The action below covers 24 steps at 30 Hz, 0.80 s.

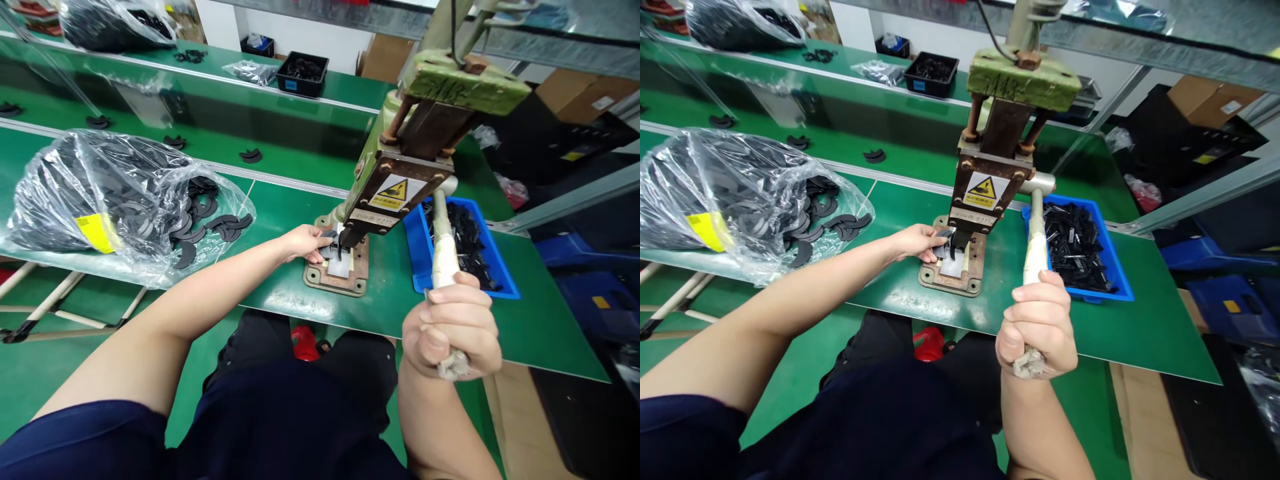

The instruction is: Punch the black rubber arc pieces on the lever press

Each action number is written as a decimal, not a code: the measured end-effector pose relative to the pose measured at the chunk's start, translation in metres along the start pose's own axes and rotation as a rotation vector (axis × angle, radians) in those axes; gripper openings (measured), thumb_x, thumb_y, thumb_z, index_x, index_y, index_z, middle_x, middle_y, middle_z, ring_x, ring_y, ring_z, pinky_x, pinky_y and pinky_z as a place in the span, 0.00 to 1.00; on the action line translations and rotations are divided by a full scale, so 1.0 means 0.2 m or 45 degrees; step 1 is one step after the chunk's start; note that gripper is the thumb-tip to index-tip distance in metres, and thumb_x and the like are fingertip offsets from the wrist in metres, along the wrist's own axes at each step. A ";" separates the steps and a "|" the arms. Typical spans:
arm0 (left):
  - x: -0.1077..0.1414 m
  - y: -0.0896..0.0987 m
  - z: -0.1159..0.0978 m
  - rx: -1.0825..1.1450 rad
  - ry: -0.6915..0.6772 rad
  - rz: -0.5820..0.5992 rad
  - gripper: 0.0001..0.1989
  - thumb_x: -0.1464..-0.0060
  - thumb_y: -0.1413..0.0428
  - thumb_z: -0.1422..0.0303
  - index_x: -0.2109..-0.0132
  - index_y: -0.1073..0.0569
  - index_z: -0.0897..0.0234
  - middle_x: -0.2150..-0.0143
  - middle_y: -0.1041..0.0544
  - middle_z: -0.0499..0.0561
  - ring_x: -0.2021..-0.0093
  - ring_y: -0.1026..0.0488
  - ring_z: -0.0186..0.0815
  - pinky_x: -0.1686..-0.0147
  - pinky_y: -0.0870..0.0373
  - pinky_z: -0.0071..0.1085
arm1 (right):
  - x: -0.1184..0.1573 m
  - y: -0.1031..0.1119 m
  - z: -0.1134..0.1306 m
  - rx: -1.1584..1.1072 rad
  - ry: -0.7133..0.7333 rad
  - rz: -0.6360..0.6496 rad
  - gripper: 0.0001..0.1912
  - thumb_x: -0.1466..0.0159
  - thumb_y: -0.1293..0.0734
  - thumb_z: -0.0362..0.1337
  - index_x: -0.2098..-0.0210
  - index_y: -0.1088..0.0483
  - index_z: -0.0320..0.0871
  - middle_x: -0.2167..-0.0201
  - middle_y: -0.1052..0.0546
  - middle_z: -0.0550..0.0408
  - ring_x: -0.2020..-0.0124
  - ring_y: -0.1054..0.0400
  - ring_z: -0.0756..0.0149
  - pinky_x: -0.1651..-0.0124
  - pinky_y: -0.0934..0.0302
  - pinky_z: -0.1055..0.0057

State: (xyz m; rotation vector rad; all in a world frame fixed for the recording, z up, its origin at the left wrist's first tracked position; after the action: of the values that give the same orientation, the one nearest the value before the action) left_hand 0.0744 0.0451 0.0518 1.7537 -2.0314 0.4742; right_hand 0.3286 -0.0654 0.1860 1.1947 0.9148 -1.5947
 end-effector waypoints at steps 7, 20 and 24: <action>0.06 -0.01 0.05 0.112 -0.191 -0.035 0.20 0.39 0.33 0.55 0.66 0.30 0.63 0.80 0.24 0.48 0.82 0.27 0.28 0.80 0.33 0.22 | -0.41 -0.06 -0.02 -0.202 0.118 -0.097 0.19 0.39 0.24 0.49 0.51 0.23 0.51 0.66 0.23 0.60 0.64 0.24 0.66 0.52 0.26 0.56; 0.57 0.06 0.02 0.126 -0.410 0.072 0.25 0.45 0.31 0.47 0.67 0.31 0.61 0.79 0.24 0.47 0.79 0.23 0.33 0.79 0.29 0.25 | 0.22 -0.25 -0.11 -0.014 -0.697 0.872 0.20 0.35 0.27 0.40 0.44 0.26 0.49 0.49 0.19 0.50 0.49 0.21 0.60 0.44 0.24 0.57; 0.64 0.02 0.02 0.085 -0.409 0.149 0.25 0.46 0.31 0.46 0.67 0.30 0.61 0.77 0.23 0.48 0.78 0.24 0.32 0.77 0.27 0.27 | 0.33 -0.31 -0.02 -0.040 -0.734 1.016 0.10 0.32 0.30 0.43 0.52 0.24 0.50 0.57 0.17 0.54 0.58 0.21 0.64 0.53 0.24 0.64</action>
State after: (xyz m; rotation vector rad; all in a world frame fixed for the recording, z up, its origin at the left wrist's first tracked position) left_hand 0.0550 -0.0658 0.1143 1.8559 -2.3734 0.3141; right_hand 0.2629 -0.0584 0.1241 0.8342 0.0535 -1.1403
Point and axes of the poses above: each hand's wrist, its own x-axis away from the middle knuckle, its own y-axis out of the back of the hand, z = x × y, the point moved 4 cm from there along -x, towards the middle knuckle
